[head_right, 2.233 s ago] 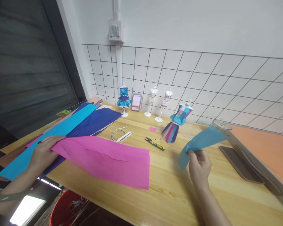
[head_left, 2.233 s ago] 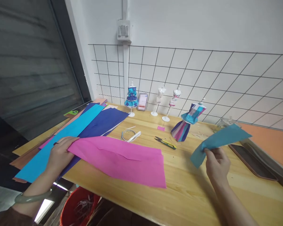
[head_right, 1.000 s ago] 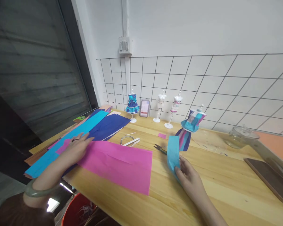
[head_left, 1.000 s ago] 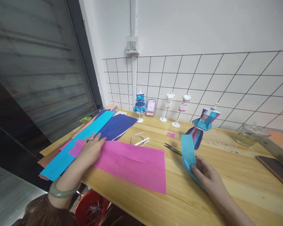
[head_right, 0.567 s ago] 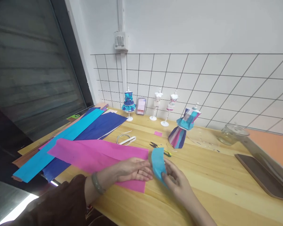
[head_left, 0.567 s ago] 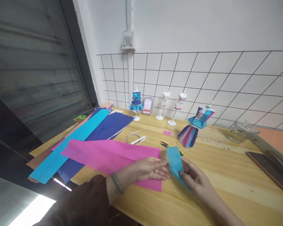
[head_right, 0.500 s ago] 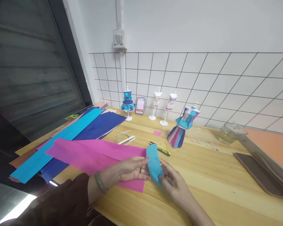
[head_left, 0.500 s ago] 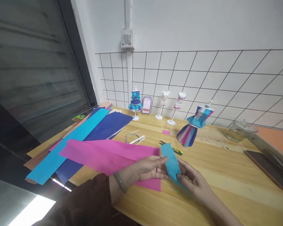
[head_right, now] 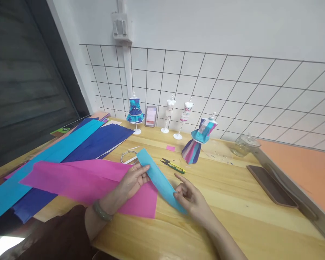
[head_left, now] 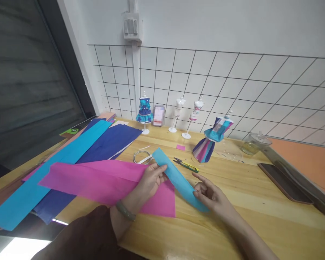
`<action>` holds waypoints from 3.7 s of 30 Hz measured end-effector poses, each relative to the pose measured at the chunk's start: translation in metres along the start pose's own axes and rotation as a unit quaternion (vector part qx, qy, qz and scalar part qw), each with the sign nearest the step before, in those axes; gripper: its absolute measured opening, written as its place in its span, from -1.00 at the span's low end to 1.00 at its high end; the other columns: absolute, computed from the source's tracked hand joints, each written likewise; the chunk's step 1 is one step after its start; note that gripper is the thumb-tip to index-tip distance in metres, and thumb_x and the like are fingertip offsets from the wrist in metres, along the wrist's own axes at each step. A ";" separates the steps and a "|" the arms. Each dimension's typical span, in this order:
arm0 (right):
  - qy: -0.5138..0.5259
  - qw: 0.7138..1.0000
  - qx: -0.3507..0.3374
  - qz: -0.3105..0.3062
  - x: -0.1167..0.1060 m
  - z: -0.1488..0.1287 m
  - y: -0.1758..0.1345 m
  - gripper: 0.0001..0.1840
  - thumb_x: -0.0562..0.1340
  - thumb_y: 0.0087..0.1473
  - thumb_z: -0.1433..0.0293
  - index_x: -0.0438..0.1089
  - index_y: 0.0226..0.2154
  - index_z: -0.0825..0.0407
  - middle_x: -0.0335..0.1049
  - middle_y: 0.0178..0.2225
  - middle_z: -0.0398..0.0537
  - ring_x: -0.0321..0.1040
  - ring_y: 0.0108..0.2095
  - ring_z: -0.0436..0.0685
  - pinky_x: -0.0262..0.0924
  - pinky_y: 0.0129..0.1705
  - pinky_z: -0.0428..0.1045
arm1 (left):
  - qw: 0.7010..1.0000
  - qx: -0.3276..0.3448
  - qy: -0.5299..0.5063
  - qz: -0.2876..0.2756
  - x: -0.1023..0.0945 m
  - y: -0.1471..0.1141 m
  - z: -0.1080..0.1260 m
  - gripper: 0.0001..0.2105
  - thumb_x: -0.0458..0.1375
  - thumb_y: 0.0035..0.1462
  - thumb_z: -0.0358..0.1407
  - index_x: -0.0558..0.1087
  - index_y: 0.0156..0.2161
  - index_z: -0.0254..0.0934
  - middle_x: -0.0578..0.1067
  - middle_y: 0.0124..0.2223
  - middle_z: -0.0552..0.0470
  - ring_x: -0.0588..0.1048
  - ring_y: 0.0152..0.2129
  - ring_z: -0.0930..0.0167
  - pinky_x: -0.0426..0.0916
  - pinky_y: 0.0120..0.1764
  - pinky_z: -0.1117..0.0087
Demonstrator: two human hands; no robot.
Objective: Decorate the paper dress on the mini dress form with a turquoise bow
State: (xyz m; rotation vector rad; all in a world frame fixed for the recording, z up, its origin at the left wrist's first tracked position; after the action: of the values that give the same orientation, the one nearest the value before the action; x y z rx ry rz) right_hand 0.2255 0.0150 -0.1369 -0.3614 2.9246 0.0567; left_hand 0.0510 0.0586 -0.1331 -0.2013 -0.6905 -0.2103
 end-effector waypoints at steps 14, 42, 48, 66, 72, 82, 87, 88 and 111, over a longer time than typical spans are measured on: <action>0.099 0.980 0.106 0.133 -0.042 0.014 -0.001 -0.27 0.38 -0.14 0.17 0.25 0.10 -0.07 0.37 -0.30 -0.09 0.28 -0.35 0.04 0.20 -0.34 -0.07 | 0.995 0.032 -0.085 0.049 -0.018 0.001 0.000 -0.77 0.32 -0.12 -0.37 0.41 -0.31 -0.32 0.54 -0.32 0.00 0.51 -0.39 0.42 0.35 -0.27 0.37; -0.069 0.953 0.033 0.294 -0.104 -0.003 -0.013 -0.62 0.41 -0.27 0.17 0.55 -0.33 -0.03 0.53 -0.23 -0.01 0.38 -0.15 0.26 0.29 -0.10 0.13 | 0.976 0.101 0.118 0.150 -0.045 0.006 0.025 -0.52 0.30 -0.21 -0.35 0.39 -0.07 -0.27 0.45 -0.40 0.11 0.40 -0.53 0.51 0.31 -0.45 0.47; -0.115 0.954 0.031 0.274 -0.097 -0.017 -0.014 -0.56 0.40 -0.24 0.16 0.54 -0.25 -0.02 0.52 -0.21 -0.02 0.38 -0.13 0.27 0.29 -0.07 0.15 | 0.975 0.115 0.122 0.146 -0.044 0.007 0.031 -0.52 0.31 -0.20 -0.29 0.40 -0.08 -0.27 0.47 -0.35 0.08 0.42 -0.50 0.49 0.31 -0.43 0.47; -0.229 0.939 -0.019 0.257 -0.110 -0.023 -0.008 -0.45 0.32 -0.14 0.12 0.43 -0.06 -0.02 0.36 -0.43 -0.12 0.30 -0.40 0.07 0.24 -0.26 0.05 | 0.979 0.137 0.135 0.069 -0.036 0.013 0.044 -0.71 0.33 -0.19 -0.21 0.49 -0.31 -0.31 0.52 -0.34 0.02 0.46 -0.37 0.41 0.34 -0.19 0.35; -0.339 0.914 -0.112 0.192 -0.105 -0.032 -0.016 -0.77 0.23 -0.02 0.16 0.45 -0.44 -0.04 0.46 -0.36 -0.03 0.36 -0.32 0.16 0.26 -0.22 0.07 | 0.937 0.131 0.320 0.043 -0.033 -0.004 0.064 -0.88 0.30 -0.19 -0.34 0.49 -0.45 -0.29 0.53 -0.33 -0.05 0.48 -0.32 0.34 0.31 -0.18 0.34; -0.461 0.867 -0.183 0.053 -0.076 -0.010 -0.079 -0.85 0.14 0.11 0.36 0.44 -0.30 -0.08 0.47 -0.25 -0.01 0.40 -0.20 0.18 0.33 -0.18 0.11 | 0.572 0.195 0.764 -0.225 0.025 -0.050 0.002 -0.70 -0.07 0.01 -0.62 0.44 -0.30 -0.29 0.48 -0.24 -0.06 0.36 -0.20 0.32 0.22 -0.15 0.31; -0.467 0.867 -0.164 0.060 -0.066 -0.010 -0.096 -0.81 0.16 0.11 0.35 0.44 -0.21 -0.07 0.43 -0.16 0.04 0.38 -0.13 0.21 0.33 -0.13 0.15 | 0.487 0.222 0.810 -0.238 0.046 -0.066 -0.008 -0.67 -0.10 0.00 -0.65 0.38 -0.21 -0.32 0.40 -0.11 -0.12 0.29 -0.10 0.29 0.21 -0.07 0.27; -0.466 0.867 -0.163 0.064 -0.066 -0.011 -0.096 -0.81 0.16 0.11 0.35 0.44 -0.21 -0.07 0.43 -0.16 0.05 0.38 -0.13 0.22 0.33 -0.13 0.15 | 0.482 0.230 0.809 -0.247 0.054 -0.069 -0.012 -0.69 -0.09 0.02 -0.63 0.37 -0.20 -0.32 0.40 -0.11 -0.11 0.29 -0.11 0.29 0.21 -0.08 0.27; -0.537 0.822 -0.182 0.050 -0.048 -0.025 -0.097 -0.85 0.12 0.15 0.43 0.40 -0.28 0.05 0.44 -0.21 0.07 0.34 -0.15 0.17 0.26 -0.09 0.11 | 0.470 0.269 0.775 -0.326 0.095 -0.057 -0.069 -0.84 0.06 0.17 -0.28 0.44 -0.31 -0.31 0.38 -0.25 -0.09 0.32 -0.23 0.30 0.24 -0.17 0.28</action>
State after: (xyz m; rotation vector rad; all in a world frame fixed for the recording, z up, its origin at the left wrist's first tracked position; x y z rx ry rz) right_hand 0.2904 -0.0693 -0.1047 -0.1369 1.7778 0.6202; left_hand 0.1499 -0.0252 -0.1168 0.8801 1.1239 -0.7536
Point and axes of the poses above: each hand's wrist, its own y-axis towards the middle knuckle, its own x-axis out of the palm, z = x × y, the point moved 10 cm from there along y, towards the middle knuckle
